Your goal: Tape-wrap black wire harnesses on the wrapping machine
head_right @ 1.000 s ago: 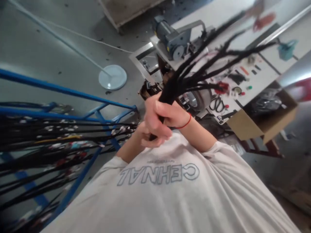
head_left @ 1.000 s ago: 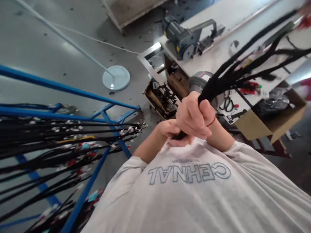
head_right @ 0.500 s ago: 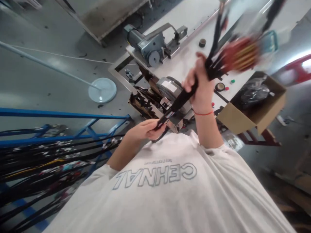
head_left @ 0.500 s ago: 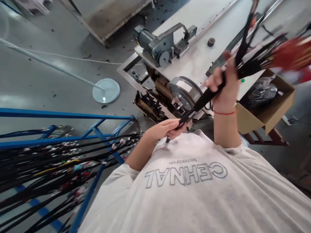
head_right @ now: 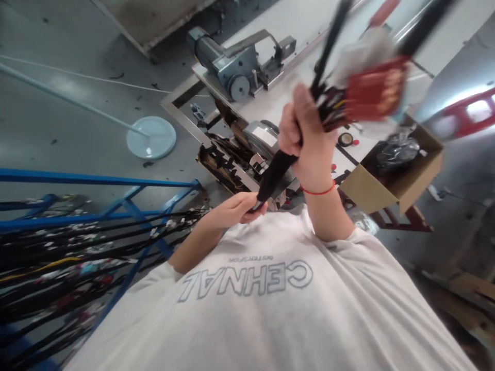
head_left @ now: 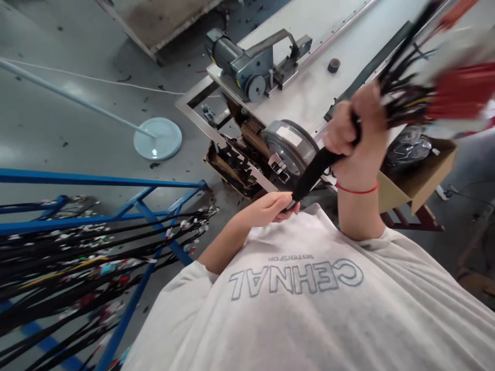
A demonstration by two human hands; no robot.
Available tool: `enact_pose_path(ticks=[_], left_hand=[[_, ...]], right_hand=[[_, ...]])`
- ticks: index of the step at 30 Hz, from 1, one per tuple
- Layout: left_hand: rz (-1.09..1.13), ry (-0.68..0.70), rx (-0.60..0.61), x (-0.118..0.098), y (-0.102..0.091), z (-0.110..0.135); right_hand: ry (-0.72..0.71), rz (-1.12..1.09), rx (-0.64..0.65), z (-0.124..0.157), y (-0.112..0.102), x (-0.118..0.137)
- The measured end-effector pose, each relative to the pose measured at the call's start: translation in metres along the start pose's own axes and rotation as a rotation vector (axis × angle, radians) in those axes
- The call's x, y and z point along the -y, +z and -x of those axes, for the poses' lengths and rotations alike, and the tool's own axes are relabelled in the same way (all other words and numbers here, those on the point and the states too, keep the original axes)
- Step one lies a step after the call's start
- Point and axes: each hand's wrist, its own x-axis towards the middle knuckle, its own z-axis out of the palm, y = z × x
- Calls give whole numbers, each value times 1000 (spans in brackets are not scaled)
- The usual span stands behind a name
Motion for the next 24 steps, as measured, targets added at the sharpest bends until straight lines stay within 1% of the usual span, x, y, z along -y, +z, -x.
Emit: enact_pose_path(ticks=[2, 4, 5, 6, 7, 8, 9, 10, 11, 12, 13, 15, 16, 17, 18, 19, 20, 22, 24], left_hand=[[-38, -54, -2, -3, 0, 3], [-44, -66, -62, -4, -6, 11], [-35, -66, -85, -5, -10, 16], [-23, -74, -85, -5, -16, 23], [-15, -100, -61, -7, -23, 30], [-16, -147, -14, -9, -31, 38], [-30, -206, 42, -13, -40, 47], [-59, -270, 101, -17, -48, 56], [-101, -330, 157, -22, -56, 65], [-150, -380, 211, -27, -63, 73], [-196, -418, 258, -31, -70, 82], [-249, -458, 316, -37, -80, 98], [-252, -466, 322, -37, -84, 105], [-243, -468, 312, -36, -88, 112], [-228, -464, 284, -31, -92, 118], [-211, -454, 240, -25, -97, 123], [-196, -438, 182, -17, -101, 126], [-179, -386, 17, 3, -110, 129], [-178, -324, -169, 23, -115, 120]], right_hand=[[118, -17, -1, 0, 1, -12], [228, -24, -54, -4, -6, -24], [239, -39, -112, -6, -11, -29], [221, -64, -187, -9, -17, -33], [181, -79, -266, -10, -21, -38], [139, -67, -329, -9, -25, -42], [120, -23, -358, -6, -27, -48], [136, 43, -343, 1, -28, -55], [202, 117, -286, 11, -27, -64], [318, 174, -199, 23, -27, -74], [476, 189, -102, 37, -26, -85], [849, 79, 57, 65, -27, -109], [1006, -17, 88, 75, -28, -121], [1106, -119, 74, 83, -30, -132], [1137, -213, 14, 86, -32, -143], [1104, -289, -79, 85, -35, -152], [1033, -343, -183, 80, -37, -160], [888, -383, -367, 60, -41, -175], [805, -324, -556, 33, -44, -187]])
